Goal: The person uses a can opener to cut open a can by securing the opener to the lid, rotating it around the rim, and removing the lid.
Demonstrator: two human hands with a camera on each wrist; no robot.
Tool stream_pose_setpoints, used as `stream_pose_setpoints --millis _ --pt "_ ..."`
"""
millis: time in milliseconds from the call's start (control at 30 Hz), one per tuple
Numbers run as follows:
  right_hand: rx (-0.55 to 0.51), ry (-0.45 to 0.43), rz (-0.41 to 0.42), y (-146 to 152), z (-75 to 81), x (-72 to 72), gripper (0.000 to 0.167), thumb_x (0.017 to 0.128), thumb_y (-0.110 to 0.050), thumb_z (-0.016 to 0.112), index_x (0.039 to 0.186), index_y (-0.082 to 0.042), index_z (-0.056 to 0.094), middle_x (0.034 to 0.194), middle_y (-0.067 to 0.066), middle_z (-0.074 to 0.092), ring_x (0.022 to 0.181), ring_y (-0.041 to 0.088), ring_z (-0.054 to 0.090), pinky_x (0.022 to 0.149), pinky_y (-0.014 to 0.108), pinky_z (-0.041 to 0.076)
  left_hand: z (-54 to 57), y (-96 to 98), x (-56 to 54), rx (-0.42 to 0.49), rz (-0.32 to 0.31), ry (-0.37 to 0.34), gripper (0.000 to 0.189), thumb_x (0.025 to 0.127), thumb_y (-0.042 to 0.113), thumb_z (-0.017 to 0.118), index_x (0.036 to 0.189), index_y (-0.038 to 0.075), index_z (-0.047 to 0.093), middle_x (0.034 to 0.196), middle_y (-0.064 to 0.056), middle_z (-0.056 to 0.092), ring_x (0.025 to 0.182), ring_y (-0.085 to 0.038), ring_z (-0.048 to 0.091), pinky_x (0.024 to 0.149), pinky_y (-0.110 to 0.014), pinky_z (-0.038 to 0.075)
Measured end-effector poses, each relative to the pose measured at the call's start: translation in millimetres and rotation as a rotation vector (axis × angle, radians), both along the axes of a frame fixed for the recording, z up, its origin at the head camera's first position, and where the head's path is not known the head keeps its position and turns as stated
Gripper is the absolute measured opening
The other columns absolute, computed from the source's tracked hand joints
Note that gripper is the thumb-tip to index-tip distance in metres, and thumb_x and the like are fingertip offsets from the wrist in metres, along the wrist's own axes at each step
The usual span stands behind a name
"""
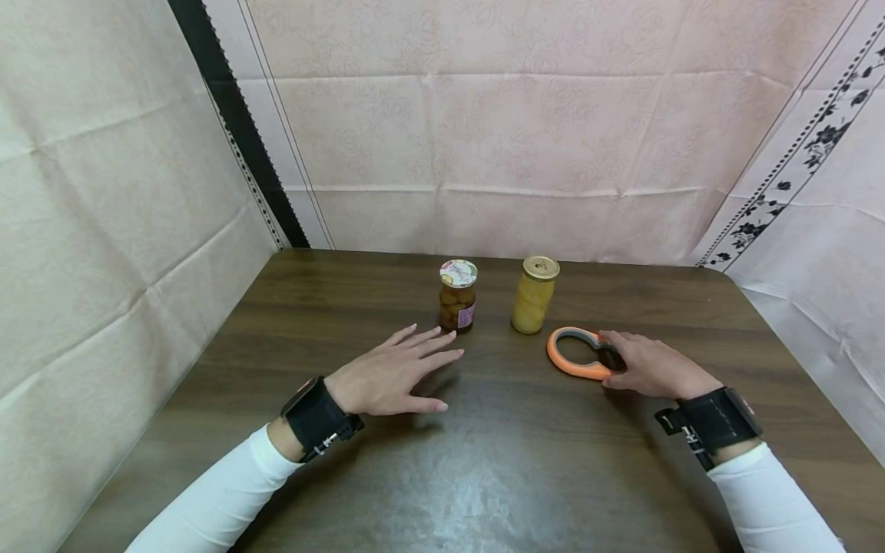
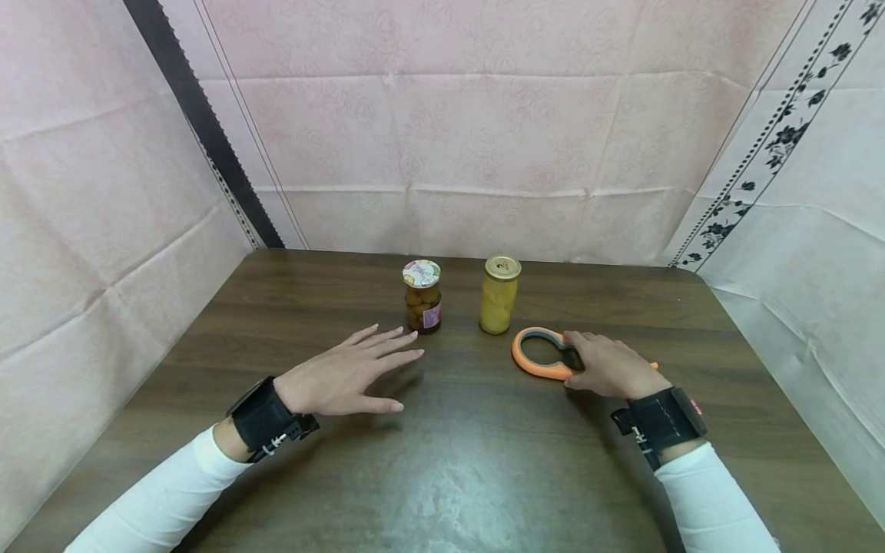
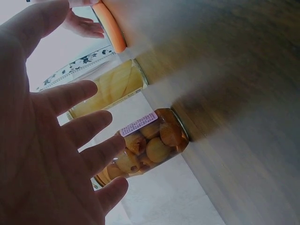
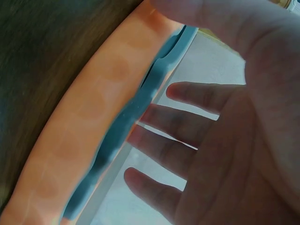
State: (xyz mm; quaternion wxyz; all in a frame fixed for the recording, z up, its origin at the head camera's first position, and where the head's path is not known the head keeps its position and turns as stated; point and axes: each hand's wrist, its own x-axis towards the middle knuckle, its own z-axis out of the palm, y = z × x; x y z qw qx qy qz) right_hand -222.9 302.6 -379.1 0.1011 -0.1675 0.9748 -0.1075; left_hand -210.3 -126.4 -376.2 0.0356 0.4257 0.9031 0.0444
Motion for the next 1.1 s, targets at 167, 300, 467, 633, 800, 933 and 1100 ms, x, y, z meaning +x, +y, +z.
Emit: stream_pose_setpoints --millis 167,300,467,633,800,933,1100 --pt "0.031 -0.03 -0.031 4 0.8 -1.3 0.074 0.083 -0.027 0.081 0.142 0.004 0.048 0.13 0.028 0.059 0.114 0.039 0.059 0.09 0.057 0.051 0.3 0.5 -0.4 -0.012 0.009 -0.008 0.081 0.095 0.069 0.052 0.161 0.027 0.029 0.17 0.0 0.019 0.158 -0.023 0.017 0.129 -0.052 0.01" --pt "0.062 -0.077 -0.056 6 0.9 -4.3 0.076 0.082 -0.022 0.079 0.143 0.007 0.045 0.131 0.028 0.057 0.109 0.036 0.056 0.087 0.053 0.051 -0.1 0.6 -1.0 -0.009 0.006 -0.014 0.081 0.095 0.069 0.051 0.16 0.026 0.03 0.17 -0.001 0.02 0.158 -0.024 0.018 0.129 -0.052 0.01" --pt "0.082 -0.123 -0.071 11 0.7 -6.5 0.078 0.079 -0.019 0.08 0.144 0.007 0.044 0.13 0.028 0.055 0.101 0.033 0.051 0.08 0.046 0.049 -0.5 0.6 -1.7 -0.001 -0.003 -0.02 0.08 0.096 0.066 0.054 0.16 0.024 0.032 0.17 -0.003 0.022 0.157 -0.027 0.02 0.128 -0.054 0.011" --pt "0.112 -0.114 -0.076 17 0.7 -5.3 0.077 0.075 -0.019 0.081 0.141 0.005 0.048 0.123 0.024 0.055 0.098 0.032 0.051 0.077 0.045 0.05 -0.6 0.5 -1.6 -0.008 0.004 -0.027 0.08 0.096 0.065 0.055 0.16 0.024 0.032 0.169 -0.005 0.023 0.158 -0.025 0.02 0.128 -0.053 0.01" --pt "0.131 -0.112 -0.099 19 1.6 -4.4 0.077 0.074 -0.018 0.083 0.139 0.004 0.05 0.122 0.024 0.055 0.097 0.033 0.051 0.074 0.045 0.05 0.0 0.3 -1.3 -0.018 0.002 -0.024 0.079 0.096 0.065 0.054 0.16 0.024 0.032 0.169 -0.006 0.024 0.157 -0.026 0.02 0.128 -0.054 0.011" --pt "0.134 -0.103 -0.099 18 1.3 -4.8 0.072 0.072 -0.017 0.084 0.135 0.002 0.052 0.117 0.021 0.055 0.096 0.032 0.051 0.073 0.044 0.049 0.2 0.4 -1.6 -0.022 0.003 -0.022 0.079 0.096 0.065 0.054 0.16 0.024 0.031 0.169 -0.005 0.024 0.158 -0.025 0.02 0.128 -0.054 0.011" --pt "0.135 -0.015 -0.058 18 -4.5 -4.4 0.057 0.07 -0.014 0.084 0.118 0.001 0.057 0.105 0.015 0.055 0.091 0.029 0.051 0.072 0.042 0.047 -0.4 0.6 -1.5 -0.031 0.014 -0.026 0.08 0.095 0.067 0.053 0.16 0.026 0.031 0.17 -0.003 0.022 0.158 -0.024 0.019 0.128 -0.053 0.011"
